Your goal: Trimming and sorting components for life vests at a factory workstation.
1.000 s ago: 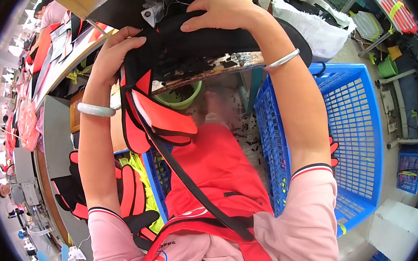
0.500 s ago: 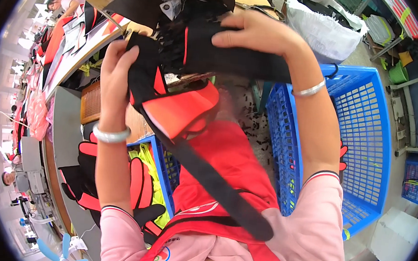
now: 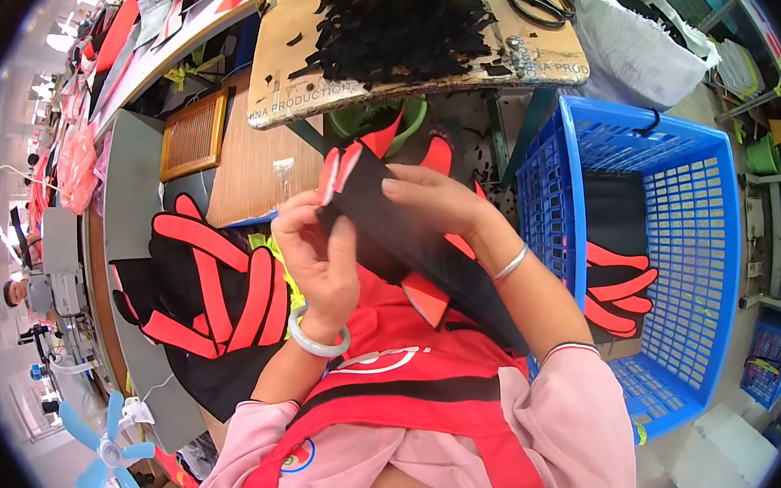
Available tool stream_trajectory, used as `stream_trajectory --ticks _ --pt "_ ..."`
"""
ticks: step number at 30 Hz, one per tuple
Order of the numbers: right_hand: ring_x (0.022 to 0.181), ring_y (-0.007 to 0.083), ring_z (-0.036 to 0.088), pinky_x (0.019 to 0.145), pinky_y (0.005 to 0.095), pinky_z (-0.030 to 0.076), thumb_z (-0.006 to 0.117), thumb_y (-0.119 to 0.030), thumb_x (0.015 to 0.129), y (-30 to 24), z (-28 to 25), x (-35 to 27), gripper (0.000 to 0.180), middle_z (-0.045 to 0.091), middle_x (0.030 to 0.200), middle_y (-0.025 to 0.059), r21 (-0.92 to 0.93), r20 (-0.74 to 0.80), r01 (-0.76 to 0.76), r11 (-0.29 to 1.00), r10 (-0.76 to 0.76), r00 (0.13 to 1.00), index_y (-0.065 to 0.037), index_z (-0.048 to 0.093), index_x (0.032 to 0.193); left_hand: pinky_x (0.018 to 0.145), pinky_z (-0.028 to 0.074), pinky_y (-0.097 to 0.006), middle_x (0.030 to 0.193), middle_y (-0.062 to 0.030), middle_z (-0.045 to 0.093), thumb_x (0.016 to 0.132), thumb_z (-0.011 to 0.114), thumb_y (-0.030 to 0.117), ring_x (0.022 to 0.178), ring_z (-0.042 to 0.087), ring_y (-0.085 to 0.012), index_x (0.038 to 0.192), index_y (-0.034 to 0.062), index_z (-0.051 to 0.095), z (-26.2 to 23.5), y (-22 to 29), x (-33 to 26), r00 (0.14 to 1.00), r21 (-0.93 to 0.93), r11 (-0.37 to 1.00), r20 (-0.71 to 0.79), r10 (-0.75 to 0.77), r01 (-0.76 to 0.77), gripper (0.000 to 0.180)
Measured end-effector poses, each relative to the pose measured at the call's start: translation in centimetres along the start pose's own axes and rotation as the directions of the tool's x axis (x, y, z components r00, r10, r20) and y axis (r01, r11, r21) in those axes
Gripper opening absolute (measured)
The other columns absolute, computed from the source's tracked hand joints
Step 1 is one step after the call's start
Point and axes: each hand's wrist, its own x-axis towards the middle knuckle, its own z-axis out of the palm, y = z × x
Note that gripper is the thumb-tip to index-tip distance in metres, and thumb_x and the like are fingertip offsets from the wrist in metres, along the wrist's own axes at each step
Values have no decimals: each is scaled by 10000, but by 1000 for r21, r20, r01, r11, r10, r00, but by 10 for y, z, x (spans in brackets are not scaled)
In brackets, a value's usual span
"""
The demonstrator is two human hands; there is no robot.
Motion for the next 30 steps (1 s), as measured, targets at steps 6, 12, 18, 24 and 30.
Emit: stream_trajectory --ticks 6,12,18,24,30 --pt "981 118 619 864 260 487 592 -170 934 -2 -11 -36 349 654 1110 60 84 -2 117 990 -117 993 1 570 1237 1043 349 -382 1344 -182 452 902 603 259 1231 453 -302 1198 -11 496 -28 -1 28 976 -49 999 219 14 -3 414" --pt "963 125 620 869 255 485 674 -266 873 -65 20 -63 486 663 1085 80 -192 69 109 975 -97 993 63 570 1215 909 444 -313 1171 -129 590 766 782 181 1123 537 -186 1059 26 575 -22 -36 47 682 -94 974 728 -73 205 391" --pt "918 79 577 811 232 476 709 -244 861 -140 51 -93 406 647 1004 26 -653 -13 45 756 -71 997 18 595 1149 658 484 -253 799 -44 650 757 801 115 735 601 -90 954 -1 631 -37 10 93 634 20 946 737 -233 324 286" --pt "922 106 587 814 253 480 691 -265 871 -168 73 -84 427 641 1010 48 -877 63 80 474 -51 997 8 577 1179 633 493 -307 815 -119 640 745 803 197 704 625 -282 937 2 635 -43 44 137 630 190 956 776 -7 -224 321" --pt "934 87 580 825 251 482 670 -266 897 -169 56 -77 412 642 1021 37 -860 1 -1 511 4 1000 17 586 1184 580 476 -353 754 -82 610 737 773 199 679 610 -274 884 55 634 -43 50 143 613 266 820 780 127 -507 248"
